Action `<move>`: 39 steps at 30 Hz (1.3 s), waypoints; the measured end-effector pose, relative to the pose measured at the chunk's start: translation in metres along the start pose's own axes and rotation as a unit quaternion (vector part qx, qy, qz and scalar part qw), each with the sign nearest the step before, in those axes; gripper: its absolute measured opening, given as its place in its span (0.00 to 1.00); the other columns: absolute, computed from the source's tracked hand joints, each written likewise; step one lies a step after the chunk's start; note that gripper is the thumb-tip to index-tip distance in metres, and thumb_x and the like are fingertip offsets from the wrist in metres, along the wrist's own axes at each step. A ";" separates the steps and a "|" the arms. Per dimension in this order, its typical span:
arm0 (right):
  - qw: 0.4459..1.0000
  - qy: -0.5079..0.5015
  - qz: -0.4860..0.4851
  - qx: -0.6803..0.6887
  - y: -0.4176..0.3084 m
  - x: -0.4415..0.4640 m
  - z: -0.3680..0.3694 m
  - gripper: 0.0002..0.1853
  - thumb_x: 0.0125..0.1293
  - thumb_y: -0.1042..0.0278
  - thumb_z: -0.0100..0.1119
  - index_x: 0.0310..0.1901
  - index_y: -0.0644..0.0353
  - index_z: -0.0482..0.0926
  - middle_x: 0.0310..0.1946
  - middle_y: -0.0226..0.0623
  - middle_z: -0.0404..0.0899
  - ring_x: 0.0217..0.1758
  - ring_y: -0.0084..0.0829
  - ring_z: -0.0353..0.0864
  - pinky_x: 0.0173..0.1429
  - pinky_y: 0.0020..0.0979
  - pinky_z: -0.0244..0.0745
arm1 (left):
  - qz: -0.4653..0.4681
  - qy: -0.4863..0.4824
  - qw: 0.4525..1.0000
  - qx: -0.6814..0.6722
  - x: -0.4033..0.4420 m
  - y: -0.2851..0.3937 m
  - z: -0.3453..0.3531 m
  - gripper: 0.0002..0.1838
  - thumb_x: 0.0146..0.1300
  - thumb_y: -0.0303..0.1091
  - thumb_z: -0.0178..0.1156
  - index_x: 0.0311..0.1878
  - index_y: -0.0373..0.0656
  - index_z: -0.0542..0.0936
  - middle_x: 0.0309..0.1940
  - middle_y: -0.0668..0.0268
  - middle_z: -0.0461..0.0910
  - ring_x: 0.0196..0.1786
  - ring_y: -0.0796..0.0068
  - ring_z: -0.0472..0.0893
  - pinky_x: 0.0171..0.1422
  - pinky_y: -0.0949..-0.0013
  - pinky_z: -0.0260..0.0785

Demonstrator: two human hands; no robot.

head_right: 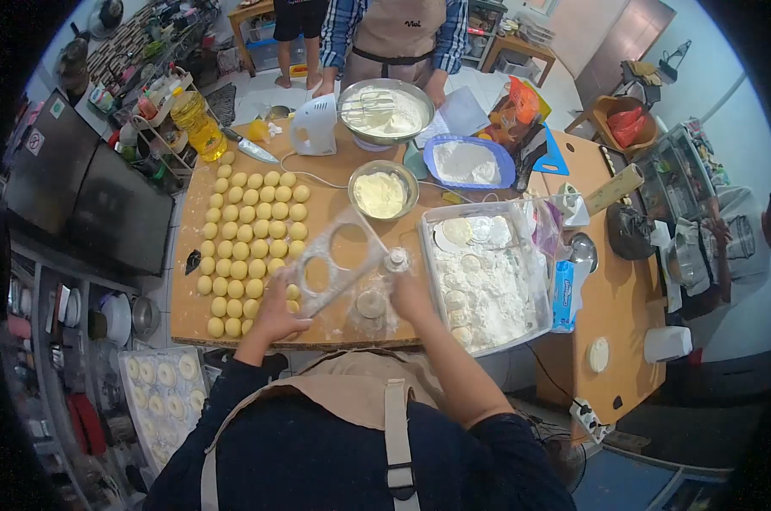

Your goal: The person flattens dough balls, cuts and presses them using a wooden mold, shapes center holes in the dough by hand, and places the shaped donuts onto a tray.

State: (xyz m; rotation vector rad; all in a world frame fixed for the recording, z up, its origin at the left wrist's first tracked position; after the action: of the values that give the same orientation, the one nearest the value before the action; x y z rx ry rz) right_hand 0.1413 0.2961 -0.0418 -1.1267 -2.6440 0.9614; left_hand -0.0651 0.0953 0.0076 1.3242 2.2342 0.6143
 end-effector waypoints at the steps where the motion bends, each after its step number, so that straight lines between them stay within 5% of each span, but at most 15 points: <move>1: 0.999 -0.021 -0.020 -0.021 -0.006 0.001 0.019 0.13 0.55 0.79 0.50 0.42 0.63 0.79 0.40 0.54 0.80 0.47 0.50 0.79 0.52 0.44 0.74 | -0.026 0.006 1.000 0.001 -0.006 -0.002 -0.008 0.59 0.36 0.44 0.76 0.70 0.35 0.52 0.70 0.46 0.53 0.74 0.49 0.51 0.78 0.58 0.45; 9: 0.979 -0.116 -0.073 -0.148 -0.020 0.012 0.064 0.12 0.50 0.78 0.55 0.40 0.68 0.75 0.45 0.54 0.77 0.54 0.52 0.75 0.57 0.44 0.71 | -0.093 0.027 0.994 0.053 -0.036 -0.021 -0.025 0.59 0.34 0.42 0.75 0.70 0.35 0.53 0.69 0.45 0.55 0.72 0.47 0.55 0.77 0.55 0.47; 12: 0.975 -0.096 -0.126 -0.155 -0.018 0.009 0.062 0.11 0.54 0.74 0.56 0.41 0.63 0.75 0.39 0.53 0.79 0.46 0.51 0.78 0.52 0.46 0.73 | -0.079 0.017 0.993 0.082 -0.039 -0.023 -0.018 0.59 0.34 0.44 0.74 0.69 0.35 0.53 0.68 0.45 0.56 0.72 0.48 0.55 0.76 0.51 0.46; 15: 0.988 -0.122 -0.050 -0.085 -0.005 -0.001 0.043 0.13 0.53 0.71 0.61 0.41 0.64 0.75 0.38 0.52 0.79 0.45 0.51 0.79 0.50 0.46 0.74 | -0.066 -0.009 0.991 0.115 -0.038 -0.015 -0.010 0.59 0.34 0.46 0.74 0.69 0.35 0.54 0.68 0.46 0.57 0.72 0.48 0.56 0.76 0.49 0.45; 20: 0.995 -0.004 0.096 0.034 -0.003 -0.037 -0.073 0.18 0.47 0.72 0.69 0.39 0.63 0.74 0.37 0.50 0.81 0.40 0.47 0.81 0.44 0.40 0.74 | 0.008 -0.069 0.984 0.167 -0.029 0.006 0.008 0.57 0.33 0.46 0.75 0.68 0.38 0.57 0.67 0.47 0.59 0.71 0.47 0.58 0.74 0.45 0.47; 22: 0.993 0.035 0.086 0.072 -0.002 -0.042 -0.110 0.17 0.46 0.74 0.69 0.39 0.63 0.74 0.35 0.48 0.80 0.38 0.44 0.80 0.44 0.37 0.74 | 0.041 -0.095 0.979 0.174 -0.021 0.012 0.026 0.56 0.33 0.45 0.75 0.68 0.39 0.59 0.65 0.47 0.61 0.70 0.47 0.59 0.73 0.44 0.48; 27: 0.932 0.065 0.056 0.354 0.012 -0.032 -0.102 0.18 0.45 0.87 0.53 0.42 0.65 0.72 0.35 0.34 0.77 0.41 0.26 0.77 0.47 0.27 0.71 | 0.100 -0.166 0.960 0.203 0.011 0.041 0.062 0.53 0.36 0.46 0.75 0.68 0.41 0.60 0.63 0.48 0.65 0.70 0.48 0.60 0.73 0.44 0.49; 31: 0.901 0.019 0.045 0.432 -0.012 -0.026 -0.086 0.21 0.47 0.87 0.48 0.45 0.63 0.72 0.40 0.33 0.76 0.45 0.25 0.77 0.50 0.28 0.71 | 0.128 -0.140 0.964 0.188 0.032 0.042 0.084 0.54 0.39 0.50 0.74 0.68 0.39 0.59 0.64 0.47 0.64 0.70 0.48 0.60 0.74 0.49 0.49; 33: 0.873 0.022 0.023 0.487 -0.031 -0.024 -0.081 0.20 0.47 0.87 0.49 0.44 0.62 0.72 0.40 0.33 0.76 0.45 0.25 0.77 0.50 0.28 0.72 | 0.175 -0.052 0.982 0.050 0.039 0.070 0.076 0.51 0.46 0.45 0.73 0.69 0.35 0.57 0.66 0.48 0.62 0.71 0.53 0.60 0.75 0.55 0.50; 34: 0.858 0.021 0.014 0.513 -0.039 -0.024 -0.078 0.19 0.47 0.87 0.49 0.44 0.62 0.72 0.39 0.32 0.76 0.45 0.24 0.76 0.50 0.28 0.72 | 0.162 -0.061 0.976 -0.131 0.043 0.084 0.074 0.47 0.50 0.40 0.71 0.69 0.35 0.57 0.65 0.49 0.63 0.70 0.56 0.62 0.73 0.57 0.53; 36: 0.871 0.012 -0.001 0.492 -0.040 -0.017 -0.066 0.20 0.48 0.84 0.59 0.44 0.61 0.70 0.39 0.32 0.76 0.45 0.24 0.76 0.49 0.28 0.72 | 0.122 -0.067 0.870 -0.473 0.053 0.105 0.066 0.39 0.57 0.30 0.67 0.69 0.35 0.58 0.64 0.52 0.66 0.67 0.61 0.66 0.70 0.61 0.59; 39: 0.889 0.021 -0.016 0.457 -0.052 -0.008 -0.057 0.22 0.48 0.81 0.66 0.46 0.61 0.69 0.39 0.32 0.76 0.44 0.24 0.76 0.48 0.29 0.72 | 0.012 -0.131 0.794 -0.594 0.055 0.123 0.050 0.33 0.60 0.20 0.61 0.68 0.34 0.59 0.58 0.56 0.73 0.60 0.70 0.73 0.62 0.69 0.68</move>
State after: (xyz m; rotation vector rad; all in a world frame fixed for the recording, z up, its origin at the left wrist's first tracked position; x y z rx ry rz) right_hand 0.1341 0.2929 0.0354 -0.8117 -1.7335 1.8347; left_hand 0.0245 0.2048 0.0315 0.6617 1.1157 1.4063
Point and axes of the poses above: each hand's wrist, its own x-axis towards the middle knuckle, its own z-axis out of the palm, y = z × x, the point moved 6 cm from there along x, towards the middle knuckle
